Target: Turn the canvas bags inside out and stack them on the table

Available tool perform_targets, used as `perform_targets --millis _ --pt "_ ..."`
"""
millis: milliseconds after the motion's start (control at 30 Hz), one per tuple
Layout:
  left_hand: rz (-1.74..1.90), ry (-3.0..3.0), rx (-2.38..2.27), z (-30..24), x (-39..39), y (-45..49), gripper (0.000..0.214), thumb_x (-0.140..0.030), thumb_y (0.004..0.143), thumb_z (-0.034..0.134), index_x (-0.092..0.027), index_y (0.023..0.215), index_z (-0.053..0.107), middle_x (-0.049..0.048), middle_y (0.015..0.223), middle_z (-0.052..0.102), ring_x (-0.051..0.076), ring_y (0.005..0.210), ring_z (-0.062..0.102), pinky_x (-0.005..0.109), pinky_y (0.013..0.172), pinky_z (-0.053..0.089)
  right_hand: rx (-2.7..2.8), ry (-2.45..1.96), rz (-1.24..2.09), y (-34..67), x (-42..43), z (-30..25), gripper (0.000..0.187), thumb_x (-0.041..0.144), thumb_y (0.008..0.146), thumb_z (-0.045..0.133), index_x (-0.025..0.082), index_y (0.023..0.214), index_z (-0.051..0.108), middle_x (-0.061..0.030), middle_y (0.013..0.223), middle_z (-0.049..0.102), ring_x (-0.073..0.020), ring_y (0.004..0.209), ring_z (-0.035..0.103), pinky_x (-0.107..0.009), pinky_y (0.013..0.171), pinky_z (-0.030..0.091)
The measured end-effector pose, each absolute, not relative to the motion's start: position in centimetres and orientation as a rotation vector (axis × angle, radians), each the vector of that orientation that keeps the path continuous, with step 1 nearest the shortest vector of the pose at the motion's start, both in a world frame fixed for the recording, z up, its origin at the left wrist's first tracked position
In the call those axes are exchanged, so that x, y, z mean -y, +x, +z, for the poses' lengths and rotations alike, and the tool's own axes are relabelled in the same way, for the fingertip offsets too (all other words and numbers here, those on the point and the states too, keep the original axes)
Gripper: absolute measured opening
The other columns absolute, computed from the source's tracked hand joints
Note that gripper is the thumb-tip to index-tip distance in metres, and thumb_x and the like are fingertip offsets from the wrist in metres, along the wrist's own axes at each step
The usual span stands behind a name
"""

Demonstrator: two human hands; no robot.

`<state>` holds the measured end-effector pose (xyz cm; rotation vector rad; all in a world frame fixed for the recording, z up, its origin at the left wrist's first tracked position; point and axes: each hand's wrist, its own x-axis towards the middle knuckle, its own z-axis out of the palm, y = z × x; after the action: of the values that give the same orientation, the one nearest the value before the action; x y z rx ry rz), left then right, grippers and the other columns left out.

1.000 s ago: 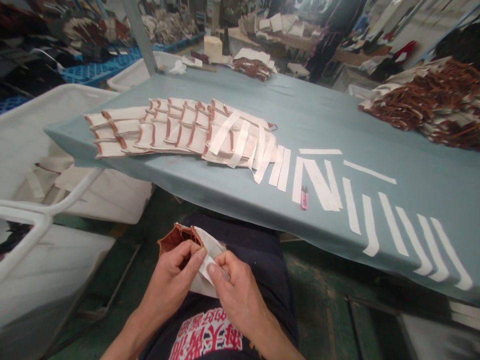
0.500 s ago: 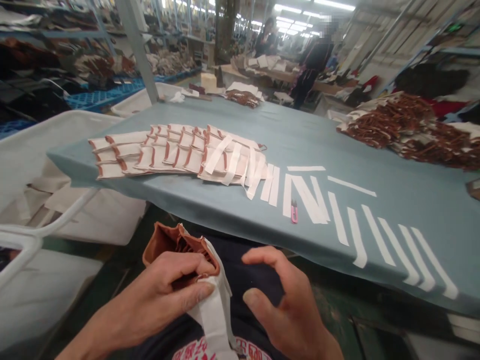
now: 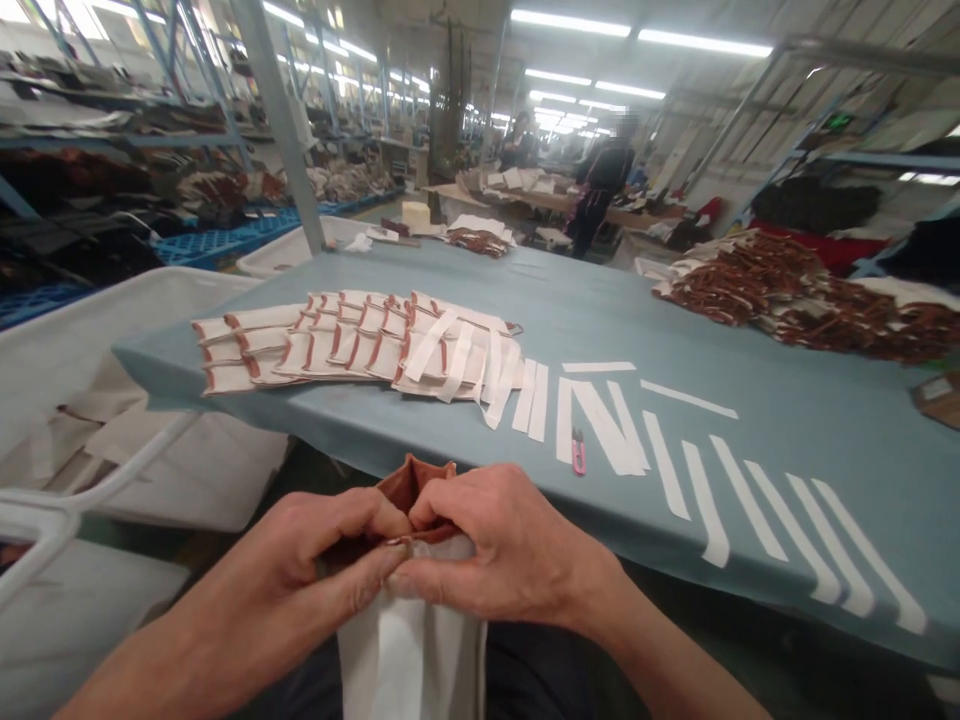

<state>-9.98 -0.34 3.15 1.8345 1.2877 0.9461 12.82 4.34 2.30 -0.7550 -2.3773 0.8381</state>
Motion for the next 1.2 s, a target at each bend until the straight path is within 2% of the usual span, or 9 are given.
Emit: perform_targets --millis 100,233,433,567,667,833,1000,1200 --pt "0.760 1.867 -1.213 2.3 0.3 -10.3 0.029 -0.036 0.099 0.066 -0.023 0.074 0.075 -0.0010 0.066 0.070 0.015 0.058 0.061 0.019 0.053 0.045 2.375 -0.807 0.980 13.1 -4.0 2.6 0.018 0.028 0.096 0.082 0.021 0.084 0.071 0.0017 0.080 0.078 -0.0146 0.070 0.066 -0.026 0.068 0.043" --pt "0.705 1.639 -1.235 1.0 0.5 -10.6 0.027 -0.038 0.096 0.067 -0.021 0.076 0.069 -0.0028 0.068 0.058 0.014 0.060 0.047 0.020 0.053 0.040 2.347 -0.853 1.020 13.2 -3.7 2.5 0.013 0.013 0.094 0.074 0.023 0.086 0.073 0.0010 0.086 0.082 -0.0161 0.074 0.073 -0.026 0.074 0.050" --pt "0.678 1.377 -1.130 0.2 0.6 -9.8 0.030 -0.043 0.093 0.070 -0.020 0.074 0.064 -0.0013 0.074 0.058 0.015 0.067 0.046 0.020 0.057 0.041 2.447 -0.829 0.741 13.2 -3.3 1.0 0.010 0.019 0.104 0.066 0.021 0.098 0.073 -0.0042 0.098 0.087 -0.0199 0.085 0.080 -0.029 0.077 0.054" --pt "0.668 1.318 -1.174 0.3 0.6 -9.6 0.033 -0.046 0.091 0.070 -0.019 0.073 0.064 -0.0014 0.072 0.057 0.014 0.065 0.046 0.019 0.055 0.039 2.529 -0.770 0.561 13.2 -3.4 0.4 0.021 0.026 0.114 0.057 0.020 0.101 0.073 -0.0051 0.095 0.086 -0.0205 0.086 0.081 -0.030 0.077 0.055" --pt "0.660 1.340 -1.224 0.6 0.7 -9.5 0.033 -0.047 0.089 0.069 -0.019 0.072 0.065 -0.0013 0.071 0.056 0.015 0.065 0.047 0.020 0.055 0.039 2.602 -0.691 0.414 13.1 -3.6 0.7 0.030 0.022 0.116 0.052 0.018 0.094 0.073 -0.0053 0.089 0.083 -0.0211 0.083 0.078 -0.033 0.075 0.054" --pt "0.685 1.370 -1.257 0.3 0.8 -9.4 0.033 -0.046 0.090 0.064 -0.021 0.069 0.056 -0.0039 0.067 0.049 0.013 0.061 0.040 0.020 0.052 0.034 2.701 -0.555 0.152 12.7 -3.7 1.7 0.042 0.009 0.113 0.047 0.020 0.079 0.069 -0.0057 0.079 0.076 -0.0201 0.065 0.063 -0.036 0.062 0.045" --pt "0.695 1.387 -1.267 0.2 0.7 -9.2 0.033 -0.046 0.088 0.061 -0.022 0.068 0.051 -0.0048 0.066 0.046 0.012 0.060 0.037 0.020 0.050 0.032 2.634 -0.566 -0.010 11.9 -3.6 1.4 0.041 0.006 0.110 0.048 0.020 0.077 0.068 -0.0038 0.067 0.069 -0.0197 0.059 0.058 -0.036 0.056 0.037" --pt "0.697 1.351 -1.323 0.6 0.6 -8.9 0.033 -0.046 0.085 0.061 -0.024 0.066 0.046 -0.0062 0.064 0.043 0.012 0.060 0.036 0.020 0.050 0.032 2.486 -0.527 -0.240 11.0 -4.0 -0.1 0.042 0.005 0.110 0.049 0.022 0.074 0.061 0.0011 0.062 0.063 -0.0162 0.055 0.057 -0.033 0.053 0.039"
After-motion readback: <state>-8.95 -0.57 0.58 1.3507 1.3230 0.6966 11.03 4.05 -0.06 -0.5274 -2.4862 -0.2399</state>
